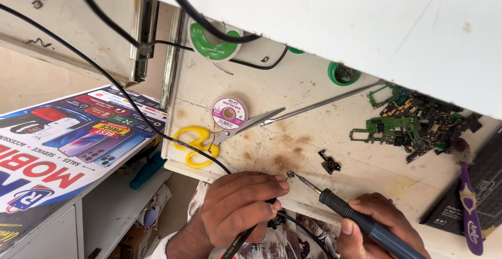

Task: The person solders a small phone component on a workbench, holding the part with one hand and applying a soldering iron with the other, working over a bench scattered with disassembled phone boards, solder wire, tweezers and scissors.

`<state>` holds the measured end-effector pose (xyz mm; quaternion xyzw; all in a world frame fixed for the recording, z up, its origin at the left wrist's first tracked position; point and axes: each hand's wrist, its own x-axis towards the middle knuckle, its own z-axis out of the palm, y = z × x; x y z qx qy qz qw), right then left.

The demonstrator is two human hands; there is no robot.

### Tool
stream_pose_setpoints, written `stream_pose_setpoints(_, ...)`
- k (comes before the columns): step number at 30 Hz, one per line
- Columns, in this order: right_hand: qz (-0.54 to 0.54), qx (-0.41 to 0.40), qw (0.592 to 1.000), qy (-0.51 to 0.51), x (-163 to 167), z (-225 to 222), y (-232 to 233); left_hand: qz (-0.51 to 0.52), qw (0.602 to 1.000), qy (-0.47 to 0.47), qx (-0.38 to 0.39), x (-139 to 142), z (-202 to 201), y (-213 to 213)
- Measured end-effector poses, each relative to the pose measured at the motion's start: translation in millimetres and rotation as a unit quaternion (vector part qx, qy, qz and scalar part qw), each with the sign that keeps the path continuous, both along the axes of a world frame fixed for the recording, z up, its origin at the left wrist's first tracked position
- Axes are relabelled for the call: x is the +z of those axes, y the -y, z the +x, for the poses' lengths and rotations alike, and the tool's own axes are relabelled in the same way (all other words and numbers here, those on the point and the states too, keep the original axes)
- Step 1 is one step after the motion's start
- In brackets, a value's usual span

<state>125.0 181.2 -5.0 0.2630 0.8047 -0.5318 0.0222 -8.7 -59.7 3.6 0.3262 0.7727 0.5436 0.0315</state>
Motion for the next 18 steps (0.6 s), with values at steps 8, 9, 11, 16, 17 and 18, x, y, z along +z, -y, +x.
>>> stream_pose_setpoints(8, -0.011, -0.002, 1.0, -0.007, 6.5, -2.5, 0.3, 0.008, 1.0, 0.006, 0.007, 2.5, 1.2, -2.9)
stream_pose_setpoints(9, -0.009, -0.005, 1.0, -0.002, 7.4, -2.2, 0.7, 0.009, 1.0, 0.013, 0.003, 3.4, 0.5, -2.0)
stream_pose_setpoints(11, -0.005, -0.008, 1.0, 0.003, 8.1, -2.0, 1.0, 0.012, 1.0, 0.025, -0.006, 5.5, -0.1, -0.2)
stream_pose_setpoints(16, 0.01, -0.003, 1.0, 0.005, 5.1, -1.1, -0.5, 0.0, 1.0, 0.025, 0.018, 6.2, 2.9, -5.3)
stream_pose_setpoints(17, -0.001, -0.002, 1.0, -0.004, 4.9, -0.3, -1.4, -0.001, 1.0, 0.022, 0.021, 6.0, 3.0, -5.6)
stream_pose_setpoints(18, -0.012, 0.0, 1.0, -0.014, 4.6, 0.2, -3.0, 0.0, 1.0, 0.02, 0.017, 5.7, 2.6, -5.3)
